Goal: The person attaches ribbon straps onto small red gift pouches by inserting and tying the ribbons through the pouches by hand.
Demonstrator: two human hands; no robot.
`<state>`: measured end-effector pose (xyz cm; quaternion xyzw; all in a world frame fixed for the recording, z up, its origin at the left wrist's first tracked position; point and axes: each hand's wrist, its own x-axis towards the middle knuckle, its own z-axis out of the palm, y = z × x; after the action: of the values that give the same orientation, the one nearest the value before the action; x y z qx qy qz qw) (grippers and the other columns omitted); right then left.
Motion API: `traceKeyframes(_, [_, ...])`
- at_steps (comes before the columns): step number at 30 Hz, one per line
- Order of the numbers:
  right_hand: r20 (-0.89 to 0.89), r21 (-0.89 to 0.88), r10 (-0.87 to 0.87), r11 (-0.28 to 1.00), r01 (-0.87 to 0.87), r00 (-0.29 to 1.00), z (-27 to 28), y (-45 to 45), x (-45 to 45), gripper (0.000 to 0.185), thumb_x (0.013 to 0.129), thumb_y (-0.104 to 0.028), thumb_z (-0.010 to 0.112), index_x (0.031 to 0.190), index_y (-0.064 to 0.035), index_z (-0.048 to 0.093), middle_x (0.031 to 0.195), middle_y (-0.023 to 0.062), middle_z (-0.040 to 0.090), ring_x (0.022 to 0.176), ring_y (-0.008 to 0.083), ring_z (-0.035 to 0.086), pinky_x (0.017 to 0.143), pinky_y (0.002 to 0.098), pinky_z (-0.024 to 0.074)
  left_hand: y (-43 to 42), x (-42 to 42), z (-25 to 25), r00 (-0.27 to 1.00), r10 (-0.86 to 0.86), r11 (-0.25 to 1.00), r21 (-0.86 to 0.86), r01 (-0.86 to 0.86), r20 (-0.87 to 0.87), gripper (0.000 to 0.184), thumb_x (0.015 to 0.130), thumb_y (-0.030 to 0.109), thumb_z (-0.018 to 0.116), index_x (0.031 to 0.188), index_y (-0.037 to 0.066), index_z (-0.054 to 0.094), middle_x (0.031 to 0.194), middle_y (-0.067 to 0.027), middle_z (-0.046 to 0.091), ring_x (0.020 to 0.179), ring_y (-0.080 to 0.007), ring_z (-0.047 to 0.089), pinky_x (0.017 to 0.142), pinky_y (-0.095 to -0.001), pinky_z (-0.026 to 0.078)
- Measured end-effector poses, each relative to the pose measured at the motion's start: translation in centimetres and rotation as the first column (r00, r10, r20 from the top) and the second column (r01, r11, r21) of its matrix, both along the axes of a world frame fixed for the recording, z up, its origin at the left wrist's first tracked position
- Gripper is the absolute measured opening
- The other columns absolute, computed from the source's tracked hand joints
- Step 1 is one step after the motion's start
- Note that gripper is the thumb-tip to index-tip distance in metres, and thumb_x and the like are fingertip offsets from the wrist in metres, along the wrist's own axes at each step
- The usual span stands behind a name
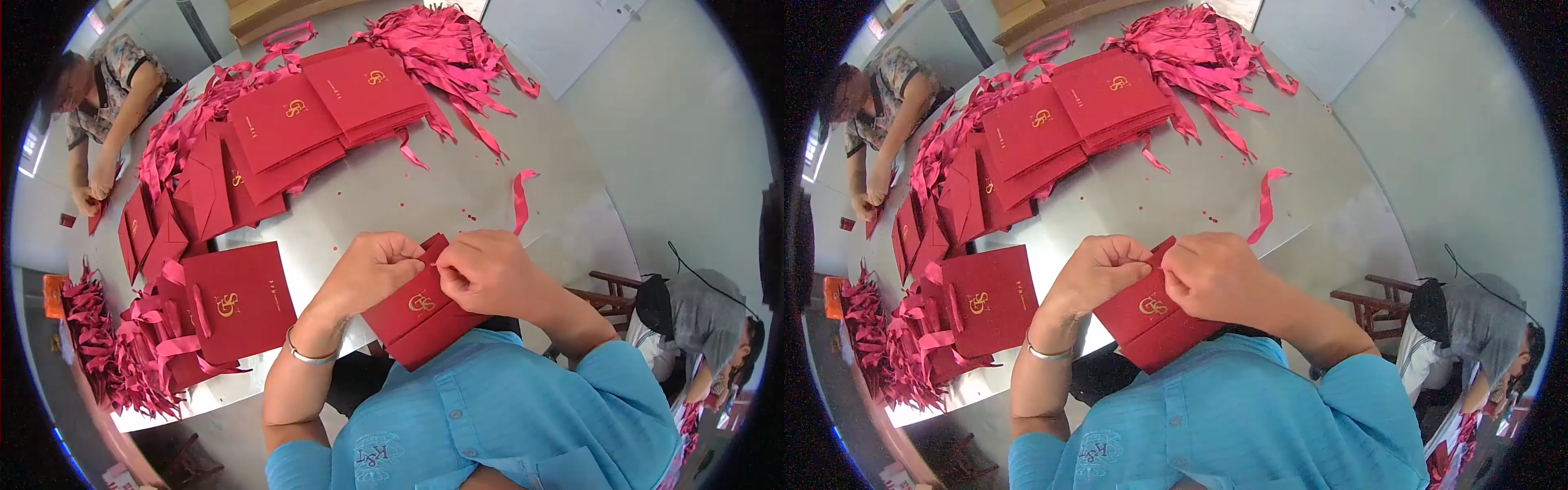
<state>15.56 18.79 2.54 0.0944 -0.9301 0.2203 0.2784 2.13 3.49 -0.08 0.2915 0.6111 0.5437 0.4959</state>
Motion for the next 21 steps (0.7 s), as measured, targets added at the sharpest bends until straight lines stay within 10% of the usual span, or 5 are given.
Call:
traceKeyframes(10, [0.177,0.110,-0.213,0.975,0.195,0.961,-2.0,-1.9,-1.3,0.010,0.068,-0.001,0.065,0.071,-0.0032,0.056,0.064,0.0100,0.057,0.056,0.0274,0.058,0.050,0.0365,0.0481,0.4,0.0,-1.6,0.984,0.076,0.997,-0.009,-0.079,-0.160,0.012,0.085,-0.001,0.059,0.093,-0.004,0.067,0.079,-0.0062,0.068,0.074,-0.0091,0.059,0.066,-0.0260,0.049])
traceKeyframes(16, [0.365,-0.416,-0.113,0.868,0.271,0.924,-1.4,-0.9,-1.5,0.010,0.077,-0.013,0.068,0.081,-0.0059,0.064,0.070,0.0121,0.062,0.065,0.0322,0.063,0.057,0.0398,0.0501,0.3,-0.3,-0.8,0.973,0.073,0.997,0.023,-0.069,-0.218,0.010,0.086,-0.001,0.061,0.092,-0.002,0.067,0.077,0.0010,0.064,0.071,-0.0039,0.054,0.062,-0.0200,0.046])
traceKeyframes(18, [0.345,-0.188,-0.044,0.975,0.115,0.938,-0.5,-0.3,-1.3,0.004,0.079,-0.005,0.069,0.081,-0.0032,0.066,0.070,0.0099,0.063,0.065,0.0244,0.065,0.059,0.0332,0.0503,0.3,-0.1,-1.1,0.969,0.053,0.998,0.033,-0.046,-0.241,0.010,0.086,-0.001,0.060,0.093,-0.002,0.068,0.077,0.0014,0.064,0.070,-0.0037,0.054,0.062,-0.0197,0.045])
traceKeyframes(21, [0.262,-0.329,0.149,0.943,-0.057,0.954,0.3,1.8,-2.3,0.003,0.081,-0.004,0.067,0.082,-0.0020,0.066,0.072,0.0082,0.064,0.066,0.0171,0.064,0.061,0.0285,0.0494,0.4,0.2,-1.4,0.976,0.083,0.990,0.130,-0.057,-0.200,0.010,0.086,0.000,0.061,0.093,-0.002,0.068,0.073,0.0026,0.063,0.068,-0.0031,0.053,0.059,-0.0201,0.044])
